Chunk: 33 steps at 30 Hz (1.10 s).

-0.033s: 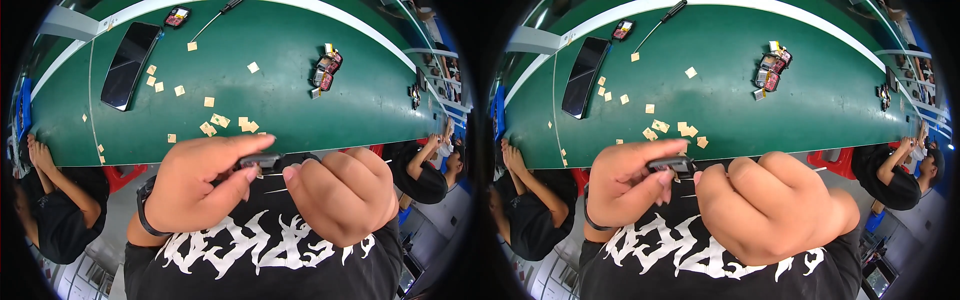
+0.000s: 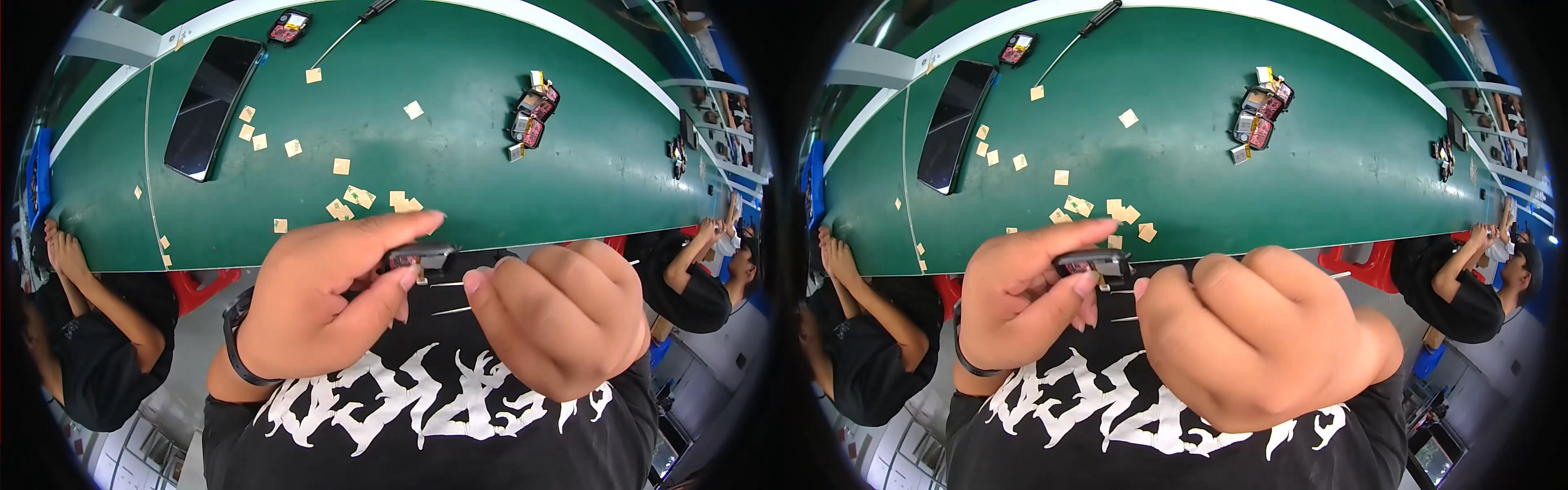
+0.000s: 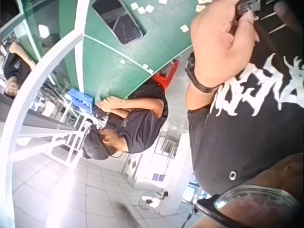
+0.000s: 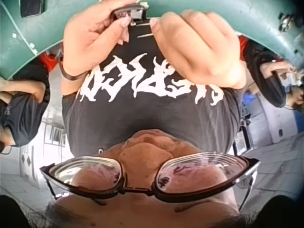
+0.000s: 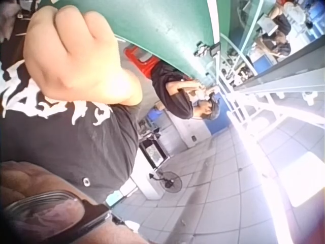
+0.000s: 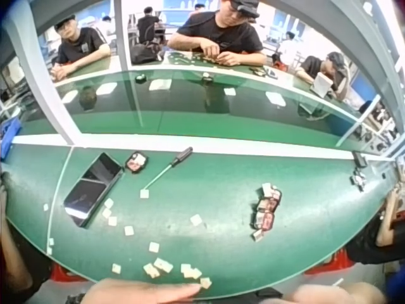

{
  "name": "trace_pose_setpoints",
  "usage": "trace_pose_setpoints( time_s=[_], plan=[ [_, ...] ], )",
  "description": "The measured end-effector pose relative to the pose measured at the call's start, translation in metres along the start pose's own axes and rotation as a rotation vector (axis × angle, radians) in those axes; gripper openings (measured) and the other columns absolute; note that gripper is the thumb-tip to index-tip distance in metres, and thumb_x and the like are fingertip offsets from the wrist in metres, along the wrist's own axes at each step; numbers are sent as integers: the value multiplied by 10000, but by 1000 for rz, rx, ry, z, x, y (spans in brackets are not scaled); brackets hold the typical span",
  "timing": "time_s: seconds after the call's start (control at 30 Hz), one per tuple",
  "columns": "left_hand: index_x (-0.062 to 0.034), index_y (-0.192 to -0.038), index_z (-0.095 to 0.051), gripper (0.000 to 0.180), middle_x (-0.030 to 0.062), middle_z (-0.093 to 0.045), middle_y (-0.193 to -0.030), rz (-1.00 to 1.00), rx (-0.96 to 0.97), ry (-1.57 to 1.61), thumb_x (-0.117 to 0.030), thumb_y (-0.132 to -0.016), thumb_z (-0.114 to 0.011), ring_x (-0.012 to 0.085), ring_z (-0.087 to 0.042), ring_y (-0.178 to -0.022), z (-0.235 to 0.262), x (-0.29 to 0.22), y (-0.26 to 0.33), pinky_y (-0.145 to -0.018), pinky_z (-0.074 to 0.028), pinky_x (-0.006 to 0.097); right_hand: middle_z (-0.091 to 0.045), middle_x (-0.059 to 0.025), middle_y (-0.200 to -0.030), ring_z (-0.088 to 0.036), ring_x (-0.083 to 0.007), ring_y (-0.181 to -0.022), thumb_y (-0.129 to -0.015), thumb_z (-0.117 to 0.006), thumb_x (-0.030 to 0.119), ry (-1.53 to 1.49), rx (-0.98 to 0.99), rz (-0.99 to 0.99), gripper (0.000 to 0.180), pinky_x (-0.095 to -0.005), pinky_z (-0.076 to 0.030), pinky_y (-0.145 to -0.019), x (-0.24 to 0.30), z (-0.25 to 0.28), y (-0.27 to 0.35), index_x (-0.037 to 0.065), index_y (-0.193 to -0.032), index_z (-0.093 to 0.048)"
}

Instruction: Assembling small electronic components including circuit boards and batteries into plastic housings.

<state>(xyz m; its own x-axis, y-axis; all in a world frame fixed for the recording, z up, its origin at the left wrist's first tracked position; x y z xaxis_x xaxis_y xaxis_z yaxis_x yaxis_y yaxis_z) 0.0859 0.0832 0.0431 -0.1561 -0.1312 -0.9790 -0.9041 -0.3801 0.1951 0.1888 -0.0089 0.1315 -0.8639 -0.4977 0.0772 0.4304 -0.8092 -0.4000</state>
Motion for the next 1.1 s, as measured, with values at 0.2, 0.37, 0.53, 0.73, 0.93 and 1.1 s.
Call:
trace_pose_setpoints(
  time_s=[0.2, 0.37, 0.53, 0.73, 0.93, 1.1],
  plan=[
    [83, -1339, -588, 366, 102, -685, -895, 93, -113, 87, 65, -975, -556, 135, -683, -679, 8, 5, 1, -604, -570, 240, -589, -82, -848, -513, -159, -611, -614, -748, 46, -255, -45, -144, 274, -279, -382, -463, -16, -7, 10, 1, -881, -711],
    [95, -1349, -571, 362, 140, -699, -954, 183, -84, 200, 24, -994, -559, 153, -703, -724, 8, 13, 0, -605, -574, 242, -592, -77, -856, -521, -166, -605, -634, -745, 54, -403, -33, -248, 285, -293, -428, -476, -19, -18, 17, -14, -910, -718],
    [124, -1394, -519, 409, 219, -710, -1076, 136, -81, 332, -54, -1026, -500, 178, -715, -760, 8, 6, -1, -650, -613, 286, -571, -70, -805, -517, -165, -594, -625, -748, 54, -330, -143, -228, 302, -290, -419, -469, -18, -18, 15, -16, -917, -718],
    [142, -1403, -502, 457, 219, -711, -1047, 77, -68, 319, -130, -1036, -487, 198, -717, -746, 10, -1, 2, -669, -621, 303, -506, -19, -704, -460, -133, -540, -598, -739, 68, -279, -116, -207, 328, -269, -360, -427, -11, -15, 10, -9, -916, -719],
    [143, -1403, -502, 466, 197, -712, -981, 57, -60, 292, -147, -1039, -504, 202, -709, -707, 11, -3, 6, -638, -612, 292, -469, 3, -678, -420, -107, -507, -602, -716, 67, -272, -143, -156, 334, -256, -332, -409, -3, -21, 5, 2, -929, -719],
    [139, -1402, -503, 457, 185, -706, -901, 116, -135, 407, -144, -1044, -502, 209, -708, -685, 10, 0, 8, -611, -607, 286, -552, -40, -747, -493, -155, -549, -639, -798, 84, -429, -136, -323, 335, -296, -386, -447, -15, -19, 4, 0, -949, -702]
  ],
)
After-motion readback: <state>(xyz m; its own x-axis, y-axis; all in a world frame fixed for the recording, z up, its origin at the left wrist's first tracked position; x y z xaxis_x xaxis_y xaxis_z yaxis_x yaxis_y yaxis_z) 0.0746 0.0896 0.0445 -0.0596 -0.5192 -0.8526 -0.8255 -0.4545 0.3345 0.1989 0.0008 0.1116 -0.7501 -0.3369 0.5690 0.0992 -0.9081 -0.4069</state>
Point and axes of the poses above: each hand's wrist, its own y-axis away from the middle knuckle, its own z-axis out of the back of the hand, x = y × z, the point moved 8 cm from there along -y, towards the middle knuckle
